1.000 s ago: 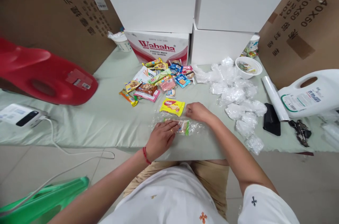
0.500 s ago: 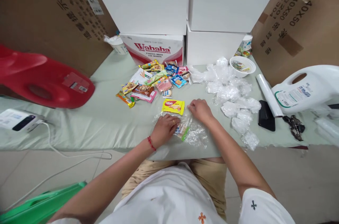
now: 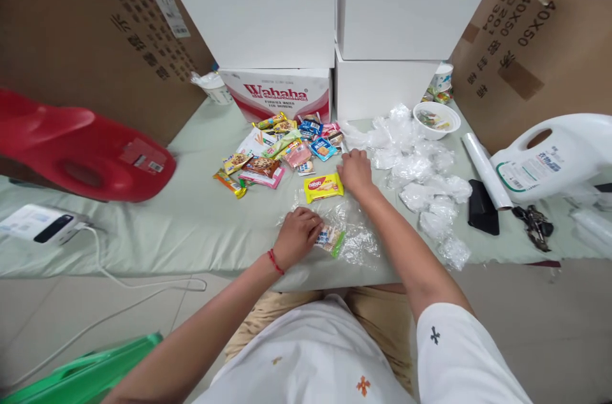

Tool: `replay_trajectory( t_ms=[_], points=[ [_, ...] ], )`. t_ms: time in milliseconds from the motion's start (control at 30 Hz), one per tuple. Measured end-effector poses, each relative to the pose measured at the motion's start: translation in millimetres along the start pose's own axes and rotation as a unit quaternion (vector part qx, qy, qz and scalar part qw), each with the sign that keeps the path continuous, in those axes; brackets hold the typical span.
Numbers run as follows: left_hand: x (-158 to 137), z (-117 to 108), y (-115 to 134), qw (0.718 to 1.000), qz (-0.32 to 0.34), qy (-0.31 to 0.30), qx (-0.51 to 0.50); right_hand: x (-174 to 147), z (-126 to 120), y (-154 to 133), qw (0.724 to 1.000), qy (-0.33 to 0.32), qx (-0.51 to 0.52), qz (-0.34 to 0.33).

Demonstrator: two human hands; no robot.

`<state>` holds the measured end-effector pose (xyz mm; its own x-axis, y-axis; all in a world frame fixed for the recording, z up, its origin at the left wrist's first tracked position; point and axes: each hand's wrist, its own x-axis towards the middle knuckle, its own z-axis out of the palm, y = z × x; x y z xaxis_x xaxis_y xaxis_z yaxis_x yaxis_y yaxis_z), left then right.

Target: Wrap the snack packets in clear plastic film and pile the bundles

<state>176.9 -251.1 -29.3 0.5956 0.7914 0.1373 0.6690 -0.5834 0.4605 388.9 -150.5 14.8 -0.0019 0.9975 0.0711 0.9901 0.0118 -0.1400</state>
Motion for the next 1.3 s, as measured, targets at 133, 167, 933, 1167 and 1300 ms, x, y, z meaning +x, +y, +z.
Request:
replay_trajectory(
  t_ms=[133,167,933,1167,1300],
  points=[
    [-1.6,1.4,-0.2,1.000,0.014,-0.004,-0.011,-32.4,-3.8,1.7,0.990,-0.140,0.022,0.014],
    [-2.8,1.5,-0.8,1.000,0.019,-0.006,-0.012,-39.3,-2.9,0.5,0.984,-0.175,0.025,0.020],
    [-32.7,-1.3,-32.3,0.937,-0.167,0.216,-0.218,-165.3,14.5,-11.5,0.919,-0.170,0.213,-0.286],
    [-8.9,-36.2,-35.3,0.995,0.040,0.074,-0.055,-164.5,5.9,-27.7,0.909,-0.177,0.038,-0.374],
    [1.7,-46.8,-27.4,0.980,0.191,-0.038,0.049,-167.9,1.6,-27.2,0.907,-0.161,-0.002,-0.390]
  ],
)
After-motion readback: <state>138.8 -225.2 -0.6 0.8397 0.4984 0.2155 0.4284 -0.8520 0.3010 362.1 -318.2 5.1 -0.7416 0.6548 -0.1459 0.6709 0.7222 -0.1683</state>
